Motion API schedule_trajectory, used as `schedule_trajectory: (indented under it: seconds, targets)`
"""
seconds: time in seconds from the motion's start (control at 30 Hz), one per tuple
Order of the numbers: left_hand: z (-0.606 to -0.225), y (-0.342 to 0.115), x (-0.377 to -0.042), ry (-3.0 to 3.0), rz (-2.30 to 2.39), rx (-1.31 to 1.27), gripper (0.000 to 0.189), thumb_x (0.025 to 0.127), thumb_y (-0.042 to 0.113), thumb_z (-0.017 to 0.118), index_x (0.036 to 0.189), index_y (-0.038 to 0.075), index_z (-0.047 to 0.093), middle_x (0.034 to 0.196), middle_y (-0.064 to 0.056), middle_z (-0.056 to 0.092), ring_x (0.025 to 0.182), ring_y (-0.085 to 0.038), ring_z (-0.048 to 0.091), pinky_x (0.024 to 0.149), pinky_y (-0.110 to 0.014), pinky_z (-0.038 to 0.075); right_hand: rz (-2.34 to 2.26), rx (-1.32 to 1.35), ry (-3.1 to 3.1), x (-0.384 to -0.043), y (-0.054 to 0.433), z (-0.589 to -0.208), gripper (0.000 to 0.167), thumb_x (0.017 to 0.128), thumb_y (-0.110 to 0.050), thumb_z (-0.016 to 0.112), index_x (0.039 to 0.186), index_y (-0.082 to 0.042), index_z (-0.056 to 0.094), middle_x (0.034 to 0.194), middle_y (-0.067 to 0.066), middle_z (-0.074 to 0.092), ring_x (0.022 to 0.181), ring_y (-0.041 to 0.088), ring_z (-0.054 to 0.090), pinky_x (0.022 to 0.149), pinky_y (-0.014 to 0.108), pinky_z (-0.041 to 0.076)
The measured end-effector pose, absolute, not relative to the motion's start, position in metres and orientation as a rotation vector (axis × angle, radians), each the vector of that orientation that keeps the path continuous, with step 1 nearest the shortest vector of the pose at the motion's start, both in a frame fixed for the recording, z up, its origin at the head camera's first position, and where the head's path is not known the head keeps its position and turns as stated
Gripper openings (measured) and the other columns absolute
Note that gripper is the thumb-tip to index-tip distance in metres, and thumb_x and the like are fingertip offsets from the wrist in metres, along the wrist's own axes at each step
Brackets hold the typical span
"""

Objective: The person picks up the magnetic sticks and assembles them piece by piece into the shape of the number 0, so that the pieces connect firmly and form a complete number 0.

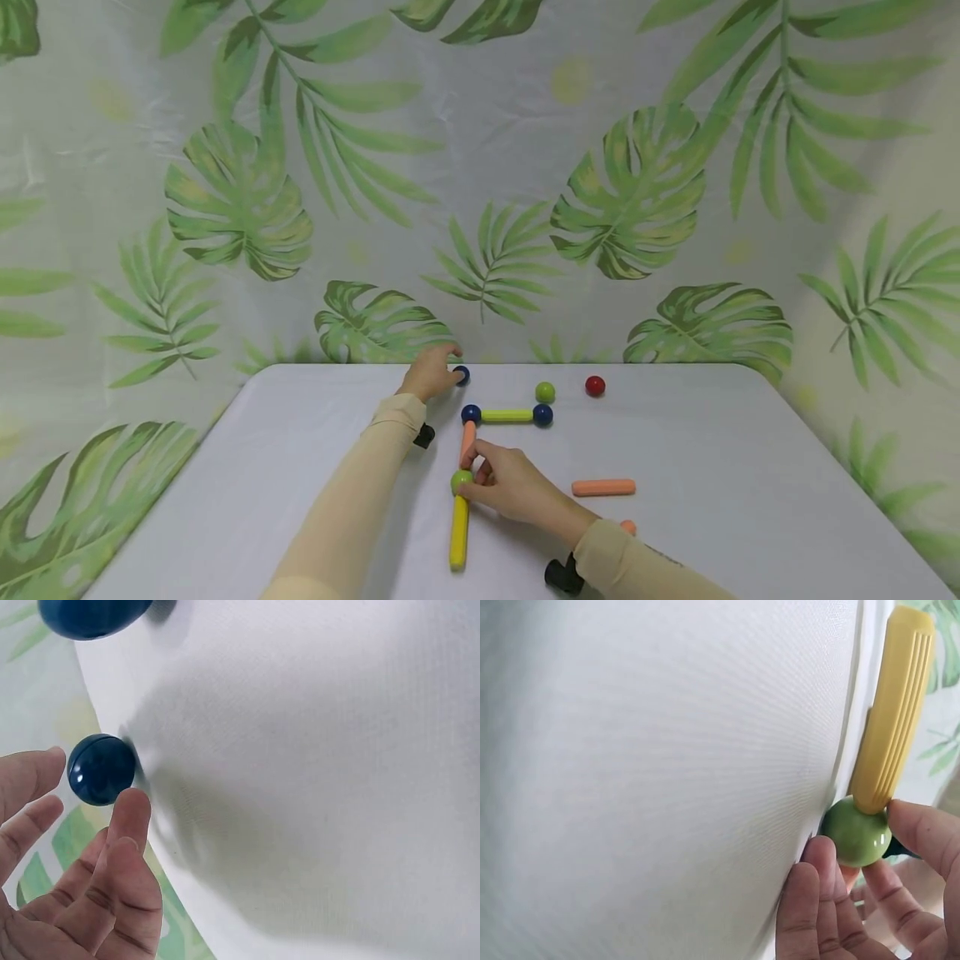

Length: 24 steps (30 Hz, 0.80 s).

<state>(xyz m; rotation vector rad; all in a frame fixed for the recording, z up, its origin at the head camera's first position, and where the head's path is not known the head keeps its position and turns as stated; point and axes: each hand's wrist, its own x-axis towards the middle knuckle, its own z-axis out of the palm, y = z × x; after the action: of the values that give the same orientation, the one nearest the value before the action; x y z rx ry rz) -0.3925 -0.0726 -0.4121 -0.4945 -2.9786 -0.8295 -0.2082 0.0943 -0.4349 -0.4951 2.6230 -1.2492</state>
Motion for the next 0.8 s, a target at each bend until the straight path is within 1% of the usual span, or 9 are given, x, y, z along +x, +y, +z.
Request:
schedule_trajectory:
  seconds: [0.07,0.17,0.27,0.3,0.4,0.47,0.5,0.7,0.8]
  targets:
    - [-0.414,-0.072,-0.393,-2.984,-0.83,-0.468,0.041,0.102,0.021,0.075,0.142,0.013,0.066,0.124,-0.017,0.073,0.093,-0.026,0.064,0.089,-0.048,0.056,-1.239,-0.483,2.625,-0.209,0.094,-0.435,0.023,0.097,-0.026,0.081,0.11,-0.018,0.064,0.082,-0.001,0.062,0.061,0.012,0.052,0.054,0.022,0.041]
    - [-0.415,-0.069,-0.393,-2.988,-0.826,-0.445,0.04,0.102,0.021,0.075,0.14,0.013,0.067,0.113,-0.016,0.074,0.088,-0.026,0.064,0.087,-0.049,0.055,-1.23,-0.475,2.628,-0.209,0.094,-0.435,0.022,0.097,-0.026,0.081,0.11,-0.018,0.064,0.082,-0.001,0.063,0.061,0.011,0.052,0.053,0.022,0.042]
    - [-0.417,-0.067,-0.393,-2.988,-0.817,-0.43,0.039,0.101,0.02,0.076,0.139,0.013,0.068,0.11,-0.017,0.075,0.088,-0.027,0.065,0.086,-0.049,0.056,-1.23,-0.502,2.643,-0.209,0.093,-0.435,0.022,0.097,-0.025,0.081,0.109,-0.018,0.065,0.082,-0.001,0.064,0.064,0.011,0.053,0.055,0.023,0.042]
    - [-0.418,-0.066,-0.392,-2.987,-0.819,-0.426,0.039,0.101,0.019,0.076,0.139,0.013,0.069,0.112,-0.017,0.075,0.089,-0.028,0.066,0.087,-0.049,0.056,-1.231,-0.514,2.649,-0.209,0.094,-0.435,0.022,0.097,-0.025,0.082,0.109,-0.017,0.065,0.083,-0.001,0.064,0.065,0.011,0.053,0.055,0.023,0.042]
    - [-0.42,-0.065,-0.391,-2.978,-0.822,-0.417,0.037,0.101,0.018,0.076,0.137,0.013,0.07,0.126,-0.018,0.075,0.098,-0.029,0.068,0.092,-0.05,0.057,-1.233,-0.548,2.664,-0.208,0.093,-0.434,0.023,0.097,-0.024,0.082,0.109,-0.016,0.065,0.084,-0.001,0.064,0.068,0.011,0.054,0.057,0.022,0.042]
    - [-0.421,-0.065,-0.391,-2.973,-0.828,-0.416,0.036,0.101,0.017,0.076,0.136,0.012,0.071,0.131,-0.017,0.074,0.1,-0.03,0.069,0.092,-0.05,0.057,-1.236,-0.551,2.665,-0.208,0.093,-0.433,0.023,0.097,-0.024,0.082,0.11,-0.015,0.066,0.085,-0.001,0.064,0.069,0.012,0.054,0.058,0.022,0.041]
    - [-0.422,-0.065,-0.391,-2.97,-0.829,-0.414,0.035,0.1,0.017,0.076,0.135,0.013,0.072,0.133,-0.017,0.074,0.1,-0.03,0.069,0.092,-0.05,0.057,-1.236,-0.55,2.664,-0.207,0.093,-0.433,0.023,0.097,-0.024,0.082,0.11,-0.015,0.066,0.085,-0.001,0.064,0.069,0.012,0.054,0.058,0.022,0.041]
    - [-0.424,-0.065,-0.393,-2.966,-0.827,-0.417,0.033,0.099,0.017,0.078,0.131,0.013,0.074,0.123,-0.015,0.075,0.089,-0.025,0.063,0.083,-0.044,0.054,-1.245,-0.538,2.653,-0.207,0.093,-0.432,0.023,0.096,-0.022,0.082,0.11,-0.014,0.066,0.085,-0.001,0.064,0.068,0.012,0.053,0.057,0.022,0.041]
    - [-0.425,-0.064,-0.394,-2.969,-0.827,-0.418,0.032,0.099,0.016,0.078,0.13,0.013,0.074,0.121,-0.015,0.075,0.087,-0.024,0.062,0.081,-0.043,0.052,-1.246,-0.538,2.654,-0.207,0.094,-0.432,0.023,0.096,-0.022,0.083,0.11,-0.014,0.065,0.084,-0.001,0.063,0.068,0.012,0.053,0.057,0.022,0.04]
